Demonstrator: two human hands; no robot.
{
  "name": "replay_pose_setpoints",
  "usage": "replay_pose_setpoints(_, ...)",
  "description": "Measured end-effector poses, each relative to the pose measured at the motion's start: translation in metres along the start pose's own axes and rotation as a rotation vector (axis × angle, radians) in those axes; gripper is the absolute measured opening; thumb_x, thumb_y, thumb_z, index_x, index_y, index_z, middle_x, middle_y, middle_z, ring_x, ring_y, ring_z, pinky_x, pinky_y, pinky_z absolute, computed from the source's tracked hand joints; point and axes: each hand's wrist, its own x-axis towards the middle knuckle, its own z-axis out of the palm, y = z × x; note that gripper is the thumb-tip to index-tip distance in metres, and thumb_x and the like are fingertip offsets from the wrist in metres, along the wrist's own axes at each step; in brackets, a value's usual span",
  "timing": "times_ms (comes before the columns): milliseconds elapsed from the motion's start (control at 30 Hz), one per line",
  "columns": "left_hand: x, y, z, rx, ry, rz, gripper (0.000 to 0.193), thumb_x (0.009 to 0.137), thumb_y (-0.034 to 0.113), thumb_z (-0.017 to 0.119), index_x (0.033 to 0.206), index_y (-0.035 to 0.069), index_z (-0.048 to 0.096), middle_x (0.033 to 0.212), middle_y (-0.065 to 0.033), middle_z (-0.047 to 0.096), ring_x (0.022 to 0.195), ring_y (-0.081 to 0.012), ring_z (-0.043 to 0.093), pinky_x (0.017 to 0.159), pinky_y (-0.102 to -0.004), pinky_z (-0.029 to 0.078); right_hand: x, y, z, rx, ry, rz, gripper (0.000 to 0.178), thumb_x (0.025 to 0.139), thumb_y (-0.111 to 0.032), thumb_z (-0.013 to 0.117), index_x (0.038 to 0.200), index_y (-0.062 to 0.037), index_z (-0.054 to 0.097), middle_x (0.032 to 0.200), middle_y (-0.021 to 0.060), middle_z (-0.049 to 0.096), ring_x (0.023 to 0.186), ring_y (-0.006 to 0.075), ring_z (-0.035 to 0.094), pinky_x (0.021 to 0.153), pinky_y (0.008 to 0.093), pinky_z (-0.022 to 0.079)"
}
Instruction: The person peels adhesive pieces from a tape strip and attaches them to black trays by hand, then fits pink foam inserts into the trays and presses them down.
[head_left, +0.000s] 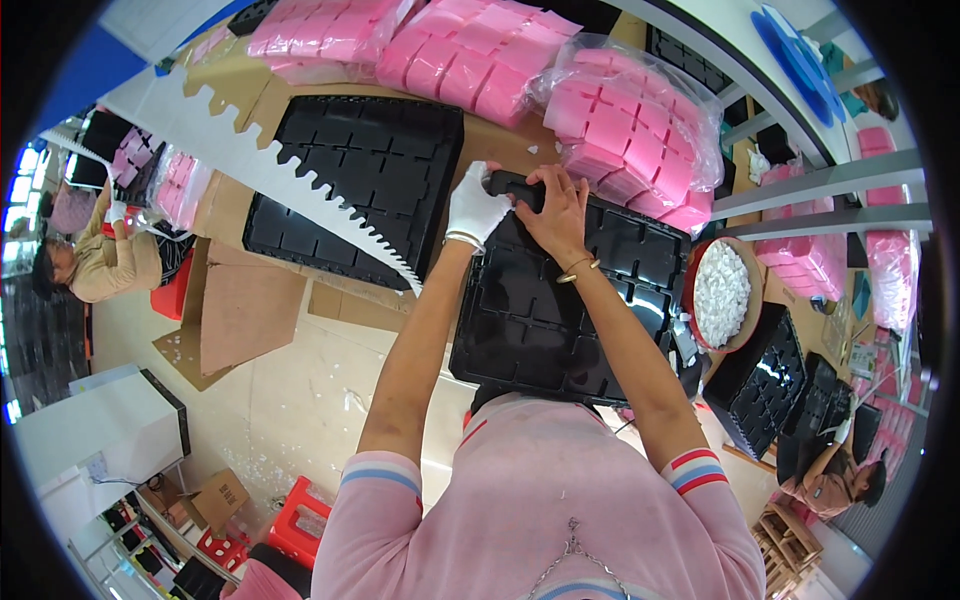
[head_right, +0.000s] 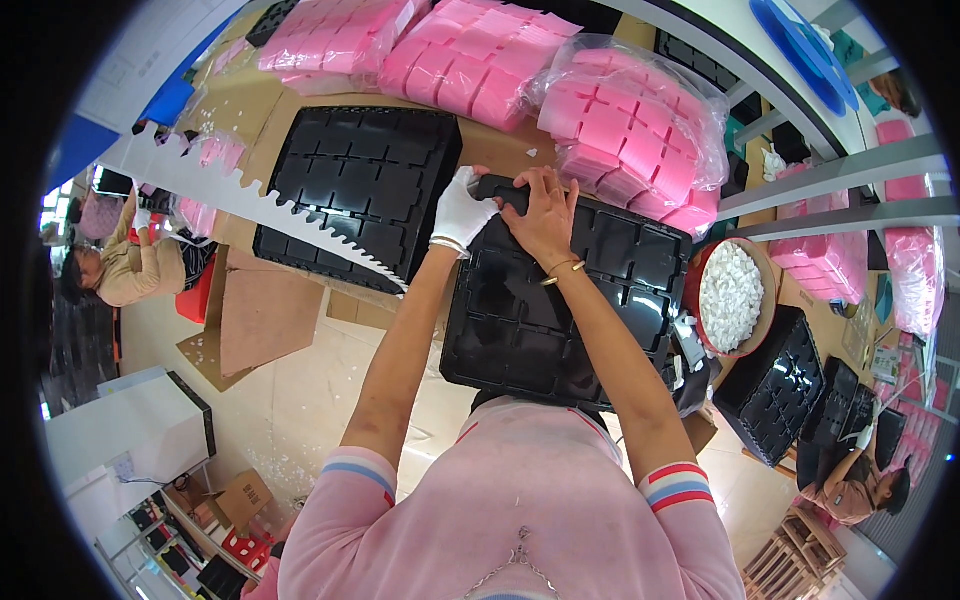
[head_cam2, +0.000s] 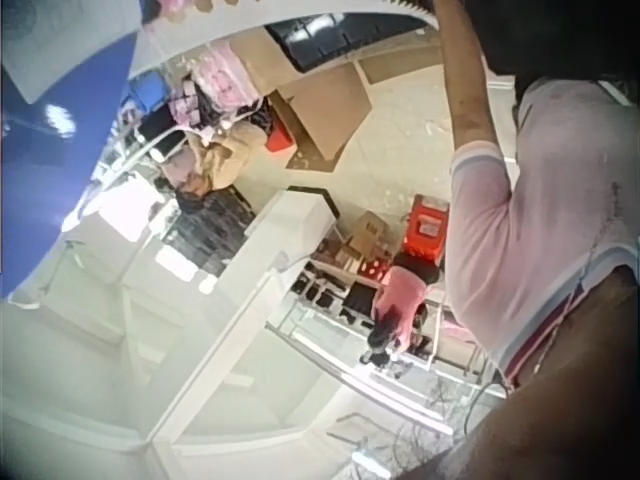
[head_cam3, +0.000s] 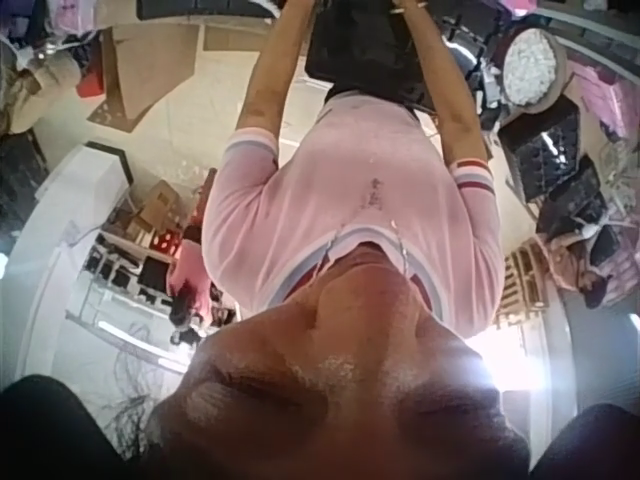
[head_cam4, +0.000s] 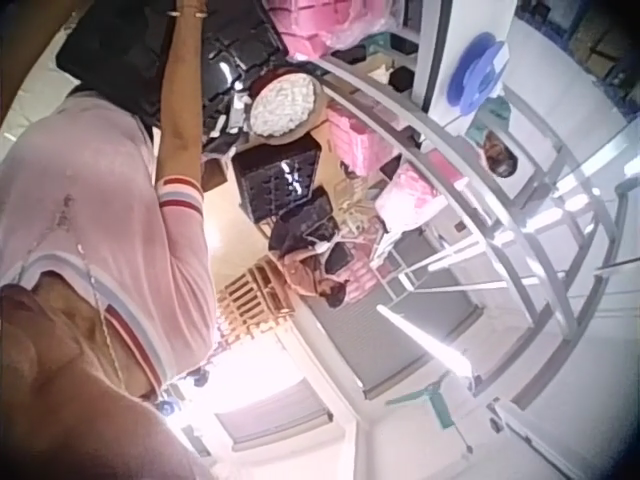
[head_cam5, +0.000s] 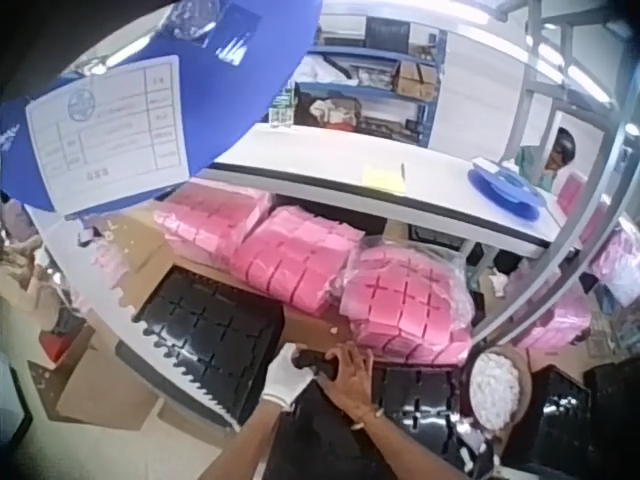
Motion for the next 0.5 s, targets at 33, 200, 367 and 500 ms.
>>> replay_pose_setpoints(33,0.0,-0.002,-0.001,-0.006,0.003,-0.004,0.049,0.069,0.004,0.081,0.114,0.004,0.061,0.099,-0.013,0.071,0.093,-0.0227,0.07,0.085,-0.0328,0.053,0.0,-0.002,0.002,-0.004,-0.005,-0.002,0.039,0.077,-0.027,0.078,0.108,-0.0155,0.056,0.123,0.0059,0.057,0.134,0.0302,0.048,0.12,0.0558,0.018)
replay_pose_setpoints(200,0.004,-0.009,-0.001,-0.024,0.001,0.003,0.046,0.071,0.006,0.08,0.113,0.005,0.062,0.099,-0.0148,0.071,0.093,-0.0264,0.071,0.085,-0.034,0.054,0.004,-0.005,0.008,-0.064,0.057,0.0,0.039,0.077,-0.032,0.078,0.102,-0.0134,0.054,0.102,0.0028,0.06,0.11,0.0266,0.059,0.119,0.0548,0.019)
replay_pose_setpoints(367,0.002,-0.014,0.0,-0.065,0.007,-0.027,0.046,0.07,0.006,0.08,0.113,0.006,0.062,0.099,-0.0145,0.071,0.094,-0.0269,0.071,0.085,-0.0348,0.054,0.002,-0.004,0.009,-0.054,0.02,0.01,0.039,0.076,-0.031,0.077,0.101,-0.0124,0.054,0.099,0.0034,0.06,0.109,0.0275,0.059,0.119,0.0536,0.019)
replay_pose_setpoints(500,0.0,-0.005,0.001,-0.052,-0.021,-0.045,0.046,0.07,0.006,0.08,0.113,0.005,0.062,0.1,-0.0148,0.071,0.095,-0.0272,0.071,0.086,-0.0351,0.054,0.001,0.012,0.008,0.0,0.046,-0.045,0.039,0.075,-0.031,0.077,0.101,-0.012,0.054,0.098,0.0048,0.059,0.107,0.0276,0.059,0.118,0.0532,0.019)
